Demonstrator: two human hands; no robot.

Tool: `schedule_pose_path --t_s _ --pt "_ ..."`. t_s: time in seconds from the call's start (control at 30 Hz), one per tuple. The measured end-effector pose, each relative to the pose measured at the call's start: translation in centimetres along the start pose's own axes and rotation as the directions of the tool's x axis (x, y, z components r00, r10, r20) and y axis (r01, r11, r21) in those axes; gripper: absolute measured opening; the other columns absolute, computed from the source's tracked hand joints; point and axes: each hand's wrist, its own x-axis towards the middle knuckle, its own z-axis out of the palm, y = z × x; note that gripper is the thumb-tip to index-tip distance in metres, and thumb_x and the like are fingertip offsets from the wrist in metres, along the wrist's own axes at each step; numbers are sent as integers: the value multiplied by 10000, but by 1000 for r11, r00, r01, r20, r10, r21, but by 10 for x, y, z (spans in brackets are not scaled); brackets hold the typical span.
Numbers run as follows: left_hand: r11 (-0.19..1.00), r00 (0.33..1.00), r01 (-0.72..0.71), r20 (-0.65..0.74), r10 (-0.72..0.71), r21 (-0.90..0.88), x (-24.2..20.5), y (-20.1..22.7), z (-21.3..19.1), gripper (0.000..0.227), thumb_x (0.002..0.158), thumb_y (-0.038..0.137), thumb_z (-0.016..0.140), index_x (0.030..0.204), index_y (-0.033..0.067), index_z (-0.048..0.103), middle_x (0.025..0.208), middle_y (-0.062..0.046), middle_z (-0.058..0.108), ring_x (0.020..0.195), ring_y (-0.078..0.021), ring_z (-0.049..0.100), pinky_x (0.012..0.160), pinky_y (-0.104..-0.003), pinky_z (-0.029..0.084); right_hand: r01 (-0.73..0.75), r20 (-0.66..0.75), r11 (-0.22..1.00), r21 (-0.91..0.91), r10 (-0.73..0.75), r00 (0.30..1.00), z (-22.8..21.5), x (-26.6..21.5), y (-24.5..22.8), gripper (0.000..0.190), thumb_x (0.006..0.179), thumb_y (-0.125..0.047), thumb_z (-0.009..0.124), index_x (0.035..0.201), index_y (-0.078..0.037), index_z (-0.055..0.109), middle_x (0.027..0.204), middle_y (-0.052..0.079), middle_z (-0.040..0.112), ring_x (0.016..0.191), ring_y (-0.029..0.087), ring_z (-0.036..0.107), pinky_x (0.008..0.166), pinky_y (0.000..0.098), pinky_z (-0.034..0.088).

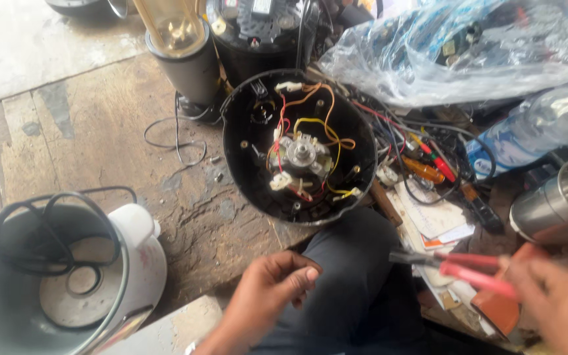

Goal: The person disassembles the housing of a mixer grinder, removes internal motor components, and uses a screwdriver and pliers to adjust the wiring and internal assembly before reinstalling the motor parts.

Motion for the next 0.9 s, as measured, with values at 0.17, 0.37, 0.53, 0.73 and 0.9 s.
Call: schedule_pose_path --t_s 0.17,0.37,0.53,0.73,0.9 --pt "806 900 -356 -57 431 472 -4 21 27 188 946 199 696 996 25 746 824 -35 711 700 -99 633 623 -249 514 435 -40 851 294 -444 895 10 -44 -3 349 961 -403 674 859 -70 667 684 6 642 616 106 620 606 266 509" --pt "960 962 209 216 -168 -187 20 31 63 168 1011 184 563 1094 39 577 846 -80 678 694 -141 661 620 -284 553 399 86 831 387 -464 882 -2 -58 -80 371 919 -324 713 1093 -47 539 970 76 581 873 166 586 763 314 493" --pt "842 968 239 183 -170 -484 16 25 69 196 1017 205 552 1147 59 541 774 -63 664 532 -152 624 432 -275 482 502 -128 592 630 -559 820 -29 -65 -187 562 884 -259 746 1289 -29 432 1209 135 530 1088 217 558 893 353 480" --pt "869 997 -43 -82 2 -494 15 29 85 225 1050 265 513 1121 54 548 617 -51 613 434 -114 518 416 -234 434 140 -56 147 979 -465 883 -40 -55 -264 893 857 -156 723 1600 -24 247 1561 248 413 1380 320 456 1026 415 411" --pt "914 936 -338 -177 304 -223 -2 30 95 166 1075 184 501 1131 43 568 682 -28 618 508 -82 529 462 -216 441 -23 118 185 982 -525 843 -58 -51 -258 1027 877 -178 691 1690 -64 74 1727 289 213 1527 339 316 1055 440 362"
